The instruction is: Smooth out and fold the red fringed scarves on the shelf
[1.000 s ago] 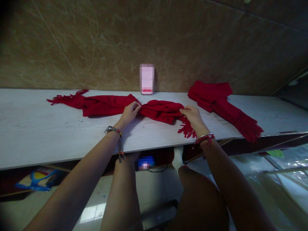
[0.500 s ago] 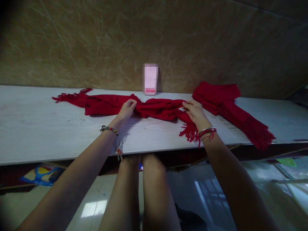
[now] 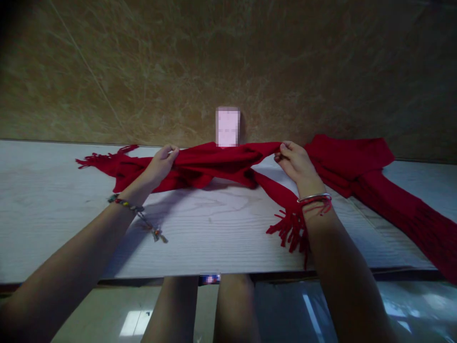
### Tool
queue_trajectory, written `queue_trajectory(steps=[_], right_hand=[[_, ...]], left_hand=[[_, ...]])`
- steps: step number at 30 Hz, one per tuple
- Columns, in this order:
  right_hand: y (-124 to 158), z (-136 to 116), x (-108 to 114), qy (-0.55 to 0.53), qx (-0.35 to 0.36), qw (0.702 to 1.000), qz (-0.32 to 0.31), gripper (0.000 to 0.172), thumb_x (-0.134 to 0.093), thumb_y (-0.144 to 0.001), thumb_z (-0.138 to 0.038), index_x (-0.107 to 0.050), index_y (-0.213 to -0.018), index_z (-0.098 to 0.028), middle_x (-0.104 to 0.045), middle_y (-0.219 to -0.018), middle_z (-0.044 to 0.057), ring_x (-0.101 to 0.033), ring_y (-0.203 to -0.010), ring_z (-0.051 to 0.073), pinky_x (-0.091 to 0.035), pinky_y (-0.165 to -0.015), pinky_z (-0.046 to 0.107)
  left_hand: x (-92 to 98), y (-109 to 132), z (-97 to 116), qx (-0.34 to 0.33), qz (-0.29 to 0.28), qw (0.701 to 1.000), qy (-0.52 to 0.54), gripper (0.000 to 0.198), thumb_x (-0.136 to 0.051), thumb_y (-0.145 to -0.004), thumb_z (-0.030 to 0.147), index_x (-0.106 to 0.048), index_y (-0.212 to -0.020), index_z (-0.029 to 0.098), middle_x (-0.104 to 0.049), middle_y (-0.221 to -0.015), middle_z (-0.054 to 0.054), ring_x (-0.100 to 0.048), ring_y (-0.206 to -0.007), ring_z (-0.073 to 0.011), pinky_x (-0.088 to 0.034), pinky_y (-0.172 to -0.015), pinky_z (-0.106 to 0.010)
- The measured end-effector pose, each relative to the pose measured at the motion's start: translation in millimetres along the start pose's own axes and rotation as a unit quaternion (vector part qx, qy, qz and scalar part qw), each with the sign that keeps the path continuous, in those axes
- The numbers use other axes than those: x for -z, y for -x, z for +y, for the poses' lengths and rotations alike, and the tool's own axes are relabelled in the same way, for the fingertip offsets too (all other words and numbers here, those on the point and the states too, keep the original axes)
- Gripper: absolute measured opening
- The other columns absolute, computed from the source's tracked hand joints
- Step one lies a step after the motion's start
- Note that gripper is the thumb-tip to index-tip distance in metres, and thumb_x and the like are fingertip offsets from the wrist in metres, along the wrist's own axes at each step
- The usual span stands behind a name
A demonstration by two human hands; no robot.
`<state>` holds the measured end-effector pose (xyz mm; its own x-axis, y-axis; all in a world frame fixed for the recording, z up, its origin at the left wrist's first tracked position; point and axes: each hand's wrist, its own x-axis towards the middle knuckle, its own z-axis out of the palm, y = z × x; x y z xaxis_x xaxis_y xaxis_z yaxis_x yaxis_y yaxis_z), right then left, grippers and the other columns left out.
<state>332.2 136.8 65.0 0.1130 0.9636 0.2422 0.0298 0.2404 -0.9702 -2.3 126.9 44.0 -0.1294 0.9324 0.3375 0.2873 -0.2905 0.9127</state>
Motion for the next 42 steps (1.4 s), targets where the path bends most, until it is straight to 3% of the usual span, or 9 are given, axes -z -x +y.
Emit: queue_trajectory(steps=[5,11,15,20,23,29,33,38,42], right_hand=[[10,3,-3,0.038,-0.017,0.999,-0.021,0.018,-0.07,-0.069,-0.024,-0.052,-0.065,-0.024,-0.045,-0.056,-0.005,-0.047,-0.053,0.01,-0.044,-0.055,0.024],[27,9,-9,0.061,-0.072,0.995,-0.034,0.014,-0.071,-0.063,-0.018,-0.057,-0.061,-0.021,-0.05,-0.055,-0.004,-0.047,-0.052,0.008,-0.043,-0.053,0.022],[29,4,-10,0.057,-0.076,0.995,-0.016,0.014,-0.071,-0.064,-0.015,-0.058,-0.061,-0.021,-0.052,-0.055,-0.004,-0.048,-0.052,0.007,-0.043,-0.052,0.02],[28,3,-10,0.05,-0.056,0.997,-0.018,0.015,-0.071,-0.065,-0.017,-0.057,-0.062,-0.021,-0.05,-0.056,-0.004,-0.046,-0.051,0.007,-0.041,-0.05,0.021],[26,5,-7,0.026,-0.045,0.999,-0.008,0.016,-0.07,-0.065,-0.018,-0.055,-0.062,-0.021,-0.046,-0.054,-0.005,-0.044,-0.05,0.007,-0.04,-0.049,0.021],[18,10,13,0.009,-0.051,0.999,0.007,0.024,-0.071,-0.066,-0.022,-0.048,-0.057,-0.023,-0.037,-0.053,-0.006,-0.039,-0.047,0.008,-0.039,-0.047,0.023],[19,9,13,0.027,-0.053,0.998,-0.002,0.024,-0.07,-0.068,-0.024,-0.048,-0.058,-0.023,-0.037,-0.053,-0.006,-0.039,-0.048,0.008,-0.039,-0.05,0.025],[29,3,-4,0.037,-0.109,0.992,-0.056,0.02,-0.072,-0.063,-0.02,-0.053,-0.059,-0.02,-0.045,-0.053,-0.005,-0.043,-0.05,0.007,-0.038,-0.05,0.021],[34,4,-9,0.048,-0.125,0.989,-0.066,0.015,-0.074,-0.059,-0.024,-0.061,-0.067,-0.021,-0.053,-0.059,-0.004,-0.047,-0.054,0.008,-0.04,-0.05,0.021]], left_hand=[[27.1,-6,-12,0.062,0.054,0.997,0.008,0.013,-0.045,-0.084,0.017,-0.045,-0.072,0.022,-0.037,-0.058,0.007,-0.038,-0.048,-0.0093,-0.034,-0.049,-0.02],[10.3,6,-11,0.027,0.015,0.999,-0.044,0.016,-0.048,-0.082,0.016,-0.047,-0.067,0.02,-0.041,-0.058,0.006,-0.041,-0.055,-0.0093,-0.036,-0.055,-0.019],[7.2,14,-4,0.011,-0.002,0.999,-0.045,0.019,-0.051,-0.084,0.027,-0.05,-0.066,0.019,-0.045,-0.059,0.005,-0.043,-0.058,-0.0101,-0.038,-0.059,-0.021],[11.3,14,-5,0.033,-0.038,0.998,-0.031,0.009,-0.063,-0.067,0.017,-0.054,-0.065,0.017,-0.054,-0.061,0.004,-0.05,-0.06,-0.0108,-0.042,-0.062,-0.023],[18.0,10,-10,0.018,0.01,0.998,-0.054,0.008,-0.061,-0.065,0.013,-0.054,-0.064,0.018,-0.054,-0.06,0.004,-0.052,-0.061,-0.0112,-0.043,-0.065,-0.024],[41.8,0,-16,-0.031,0.176,0.97,-0.165,0.005,-0.06,-0.069,0.016,-0.057,-0.07,0.02,-0.056,-0.066,0.003,-0.055,-0.067,-0.0138,-0.045,-0.071,-0.026],[46.0,3,-14,-0.046,0.227,0.952,-0.198,0.004,-0.059,-0.072,0.018,-0.058,-0.075,0.019,-0.058,-0.07,0.001,-0.056,-0.07,-0.0145,-0.045,-0.074,-0.027],[35.2,7,-15,-0.015,0.168,0.96,-0.225,0.005,-0.054,-0.078,0.018,-0.059,-0.08,0.017,-0.059,-0.072,-0.001,-0.056,-0.071,-0.0156,-0.044,-0.074,-0.028],[25.6,11,-17,-0.084,0.126,0.95,-0.272,0.013,-0.05,-0.081,0.018,-0.059,-0.09,0.018,-0.061,-0.084,-0.005,-0.057,-0.081,-0.0183,-0.044,-0.083,-0.032]])
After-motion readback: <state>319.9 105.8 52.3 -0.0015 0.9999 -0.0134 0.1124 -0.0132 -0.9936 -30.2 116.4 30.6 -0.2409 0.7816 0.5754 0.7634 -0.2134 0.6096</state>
